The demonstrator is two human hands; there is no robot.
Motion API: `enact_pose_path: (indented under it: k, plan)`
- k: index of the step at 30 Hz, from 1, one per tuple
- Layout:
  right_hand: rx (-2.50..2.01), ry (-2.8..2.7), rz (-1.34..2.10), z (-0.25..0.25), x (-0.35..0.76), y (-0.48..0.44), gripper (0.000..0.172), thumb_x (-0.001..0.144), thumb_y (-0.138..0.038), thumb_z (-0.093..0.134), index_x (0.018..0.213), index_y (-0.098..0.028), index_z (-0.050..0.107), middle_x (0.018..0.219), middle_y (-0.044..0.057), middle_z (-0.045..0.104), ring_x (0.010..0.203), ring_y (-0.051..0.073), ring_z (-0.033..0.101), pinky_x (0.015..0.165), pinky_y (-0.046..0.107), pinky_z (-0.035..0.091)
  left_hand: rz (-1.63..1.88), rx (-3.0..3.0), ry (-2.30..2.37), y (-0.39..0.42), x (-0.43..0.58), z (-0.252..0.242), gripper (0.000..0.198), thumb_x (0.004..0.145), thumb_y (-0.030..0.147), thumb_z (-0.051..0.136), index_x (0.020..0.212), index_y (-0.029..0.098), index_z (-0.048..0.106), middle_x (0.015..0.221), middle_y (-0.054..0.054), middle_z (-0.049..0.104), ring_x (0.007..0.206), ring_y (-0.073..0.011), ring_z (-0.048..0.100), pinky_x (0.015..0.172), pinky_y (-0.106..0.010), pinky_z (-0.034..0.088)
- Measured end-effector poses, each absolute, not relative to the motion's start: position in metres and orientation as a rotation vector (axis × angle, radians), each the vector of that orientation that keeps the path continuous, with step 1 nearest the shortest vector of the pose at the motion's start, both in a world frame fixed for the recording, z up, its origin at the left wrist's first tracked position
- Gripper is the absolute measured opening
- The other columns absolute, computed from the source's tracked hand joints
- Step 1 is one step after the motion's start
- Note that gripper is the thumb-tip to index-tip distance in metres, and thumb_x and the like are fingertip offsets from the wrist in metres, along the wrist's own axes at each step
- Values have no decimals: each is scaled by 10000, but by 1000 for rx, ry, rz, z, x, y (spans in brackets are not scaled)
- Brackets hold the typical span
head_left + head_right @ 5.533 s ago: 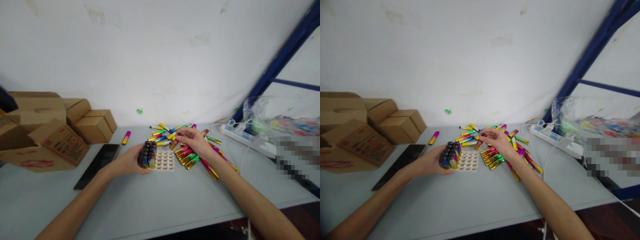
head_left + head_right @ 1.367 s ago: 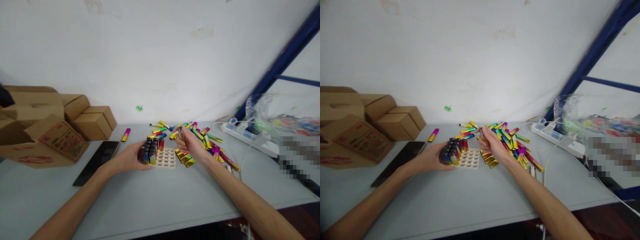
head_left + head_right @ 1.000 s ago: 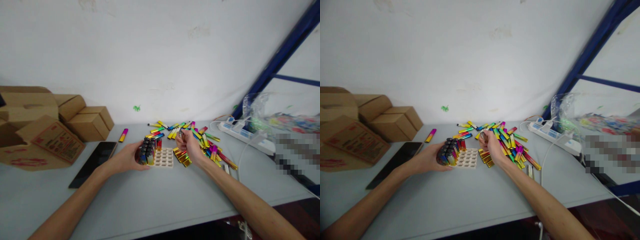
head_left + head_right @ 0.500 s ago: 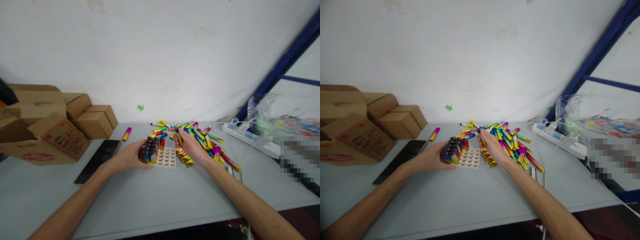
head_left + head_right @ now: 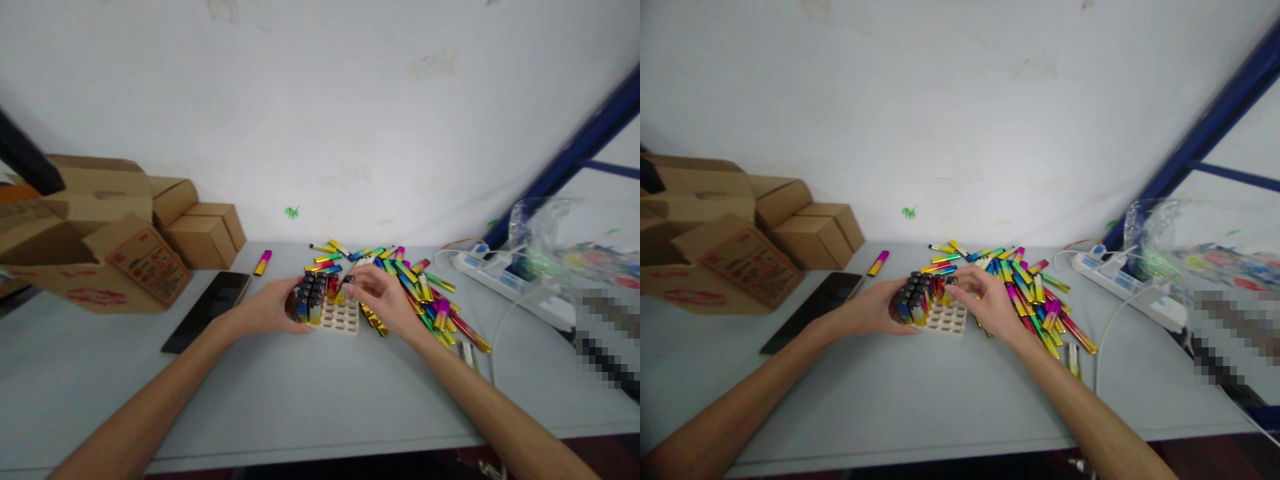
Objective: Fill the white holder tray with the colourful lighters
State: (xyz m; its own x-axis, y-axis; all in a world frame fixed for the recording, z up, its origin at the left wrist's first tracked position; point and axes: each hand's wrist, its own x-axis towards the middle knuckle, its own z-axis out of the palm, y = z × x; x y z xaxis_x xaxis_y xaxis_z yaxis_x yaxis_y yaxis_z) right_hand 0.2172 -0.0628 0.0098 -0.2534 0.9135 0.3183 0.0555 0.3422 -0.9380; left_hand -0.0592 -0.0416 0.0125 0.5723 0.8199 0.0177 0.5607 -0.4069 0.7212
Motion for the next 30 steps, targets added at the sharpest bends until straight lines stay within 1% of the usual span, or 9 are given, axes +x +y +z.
enact_pose_path:
  k: [4,7,14,16,19,22,25,30]
  plan:
    - [-934,-1750,839,9,213,-66,271,957,-451,768,1119,-239,728,906,55,777,788,219,776,750,366,634,480,2168,1131,-41,-59,9,663,640,586,899,1115,191,660,760,-5,682,636,-194,602,534,-280,452]
    - [-915,-1801,701,11,210,-67,232,976,-433,745,1111,-245,737,926,61,772,797,221,771,749,371,648,475,2175,1128,-41,-59,9,667,652,584,893,1120,176,649,772,0,683,637,-186,600,545,-276,450]
    - [-888,-1898,478,10,205,-64,183,990,-394,734,1092,-241,724,912,65,766,809,226,754,802,393,626,448,2189,1136,-41,-60,10,700,658,606,890,1140,164,639,797,2,684,656,-184,616,570,-269,455]
    - [-893,-1905,491,10,203,-63,198,985,-411,737,1092,-247,706,894,59,763,805,227,751,788,389,622,441,2190,1153,-41,-59,10,699,657,604,887,1138,163,638,815,-4,690,663,-185,615,574,-268,455]
    - [-912,-1880,600,12,202,-62,251,962,-444,759,1093,-254,660,881,44,765,784,218,753,746,363,615,431,2190,1163,-42,-59,11,689,657,594,883,1137,165,637,834,-7,695,672,-188,615,581,-268,452]
    - [-930,-1920,616,20,204,-61,235,966,-452,752,952,-244,643,860,42,768,774,209,744,730,340,592,431,2181,1156,-43,-59,13,668,662,583,885,1129,176,637,813,4,689,673,-190,623,590,-266,451]
    - [-947,-2029,570,29,208,-59,275,984,-449,733,833,-238,640,798,32,756,722,198,710,714,327,558,442,2172,1144,-44,-59,13,683,660,587,887,1143,174,638,819,2,697,681,-191,625,600,-266,460]
    - [-982,-2126,607,28,209,-57,270,988,-448,729,842,-231,658,772,23,742,690,194,692,660,300,511,453,2155,1144,-44,-59,11,704,657,573,891,1177,168,645,889,-19,721,698,-189,621,593,-265,466]
